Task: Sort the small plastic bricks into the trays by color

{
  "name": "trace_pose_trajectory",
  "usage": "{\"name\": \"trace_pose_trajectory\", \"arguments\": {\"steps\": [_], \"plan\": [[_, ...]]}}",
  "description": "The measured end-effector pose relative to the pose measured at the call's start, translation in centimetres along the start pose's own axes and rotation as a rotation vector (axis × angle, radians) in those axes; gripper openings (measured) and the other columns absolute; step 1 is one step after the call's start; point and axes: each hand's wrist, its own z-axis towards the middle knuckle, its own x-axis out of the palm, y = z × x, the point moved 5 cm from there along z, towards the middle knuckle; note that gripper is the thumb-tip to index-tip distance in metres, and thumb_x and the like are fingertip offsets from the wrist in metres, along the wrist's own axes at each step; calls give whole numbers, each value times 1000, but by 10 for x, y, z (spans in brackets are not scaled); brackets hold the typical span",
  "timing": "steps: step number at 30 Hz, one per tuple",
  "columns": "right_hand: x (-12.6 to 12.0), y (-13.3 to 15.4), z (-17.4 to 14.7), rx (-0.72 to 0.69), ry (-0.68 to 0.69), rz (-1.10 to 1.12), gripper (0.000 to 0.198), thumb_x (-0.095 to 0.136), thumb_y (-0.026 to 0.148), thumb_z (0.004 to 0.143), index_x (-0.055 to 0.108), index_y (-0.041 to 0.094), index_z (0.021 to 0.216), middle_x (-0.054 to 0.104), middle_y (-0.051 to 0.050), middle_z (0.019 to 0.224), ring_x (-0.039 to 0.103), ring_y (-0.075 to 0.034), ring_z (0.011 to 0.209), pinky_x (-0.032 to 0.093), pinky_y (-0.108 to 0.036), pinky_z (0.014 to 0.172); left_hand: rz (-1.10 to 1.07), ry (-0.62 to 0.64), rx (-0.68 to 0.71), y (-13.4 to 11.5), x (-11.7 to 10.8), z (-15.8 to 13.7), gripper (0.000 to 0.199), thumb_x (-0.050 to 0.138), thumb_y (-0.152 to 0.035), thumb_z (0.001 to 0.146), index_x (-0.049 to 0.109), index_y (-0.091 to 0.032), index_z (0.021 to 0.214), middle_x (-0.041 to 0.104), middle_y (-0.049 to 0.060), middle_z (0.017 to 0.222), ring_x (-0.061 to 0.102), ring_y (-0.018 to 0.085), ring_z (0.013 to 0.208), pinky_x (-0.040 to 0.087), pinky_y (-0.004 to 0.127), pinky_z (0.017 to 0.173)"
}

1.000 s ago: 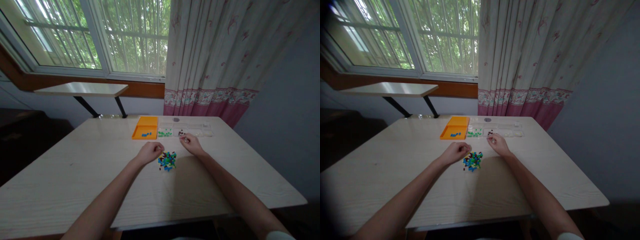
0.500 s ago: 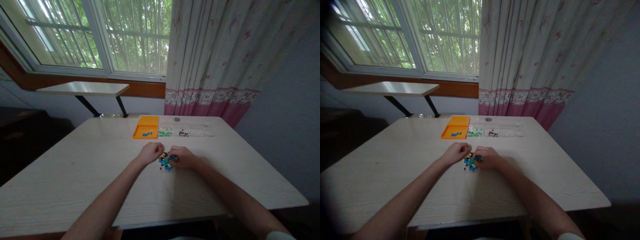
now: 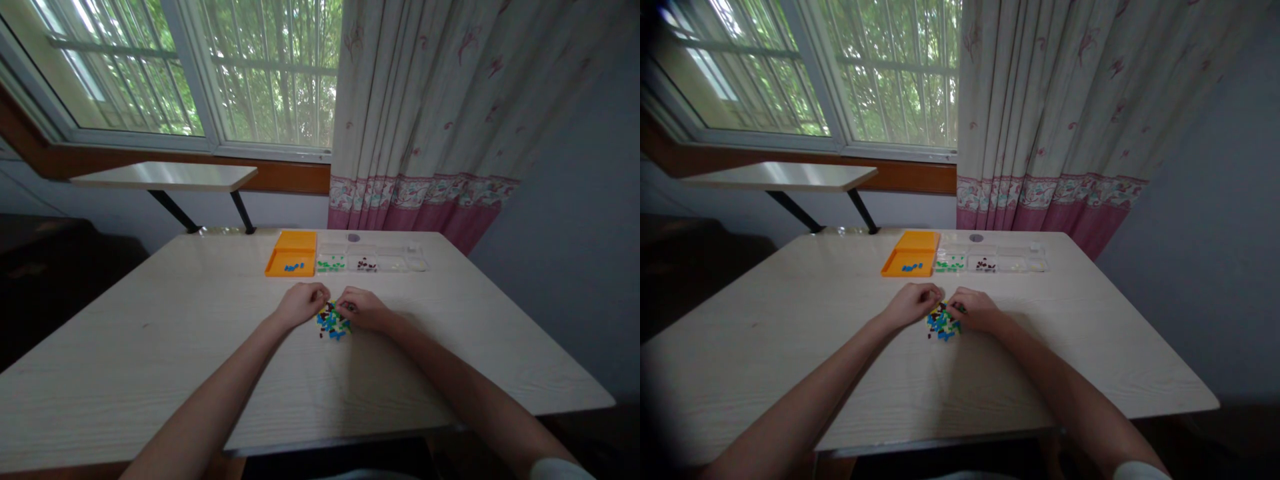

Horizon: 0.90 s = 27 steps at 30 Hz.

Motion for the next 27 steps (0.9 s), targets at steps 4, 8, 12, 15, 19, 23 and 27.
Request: {"name": "trace_pose_trajectory", "arguments": {"steps": [4, 8, 12, 15, 19, 23, 27], "plan": [[-1, -11, 3, 107, -118, 98, 12, 49, 23, 78, 59, 17, 78, 53, -1, 72, 49, -8, 60, 39, -19, 56, -57, -8, 27, -3, 1, 0, 24, 45, -30, 75, 63, -17, 83, 53, -2, 55, 43, 8, 49, 28, 18, 48], [-3, -16, 4, 155, -195, 181, 15, 46, 26, 80, 56, 15, 76, 51, 0, 69, 45, -8, 58, 37, -19, 54, -104, -45, 44, -10, 0, -2, 26, 49, -33, 74, 61, -18, 91, 45, -5, 50, 41, 7, 46, 26, 18, 47], [-4, -15, 5, 182, -210, 226, 18, 45, 28, 81, 55, 15, 74, 48, 1, 65, 42, -8, 56, 34, -19, 52, -111, -91, 49, -16, -1, -3, 26, 49, -34, 74, 61, -19, 92, 44, -5, 50, 40, 7, 47, 27, 17, 48], [-4, -15, 5, 206, -214, 256, 19, 43, 29, 81, 55, 15, 73, 46, 2, 63, 41, -9, 55, 33, -19, 52, -105, -99, 46, -17, 0, -4, 25, 50, -34, 74, 62, -18, 90, 43, -5, 50, 39, 7, 47, 26, 17, 47], [-8, -13, 5, 186, -235, 245, 20, 43, 29, 81, 56, 15, 74, 45, 1, 62, 41, -9, 56, 33, -20, 53, -109, -126, 47, -16, -1, -4, 23, 50, -32, 75, 63, -18, 88, 42, -6, 48, 38, 6, 45, 25, 16, 46], [-14, -10, 3, 131, -310, 197, 16, 49, 27, 78, 59, 17, 86, 49, -1, 70, 43, -9, 57, 36, -21, 55, -121, -193, 48, -16, -5, -4, 23, 49, -32, 76, 62, -18, 86, 40, -6, 47, 37, 5, 44, 25, 16, 46], [-15, -8, 2, 87, -339, 174, 20, 55, 28, 74, 60, 19, 91, 53, -2, 77, 40, -7, 50, 37, -21, 51, -135, -229, 53, -15, -7, -4, 21, 49, -32, 76, 62, -17, 84, 37, -7, 46, 34, 5, 43, 25, 16, 45]]}}
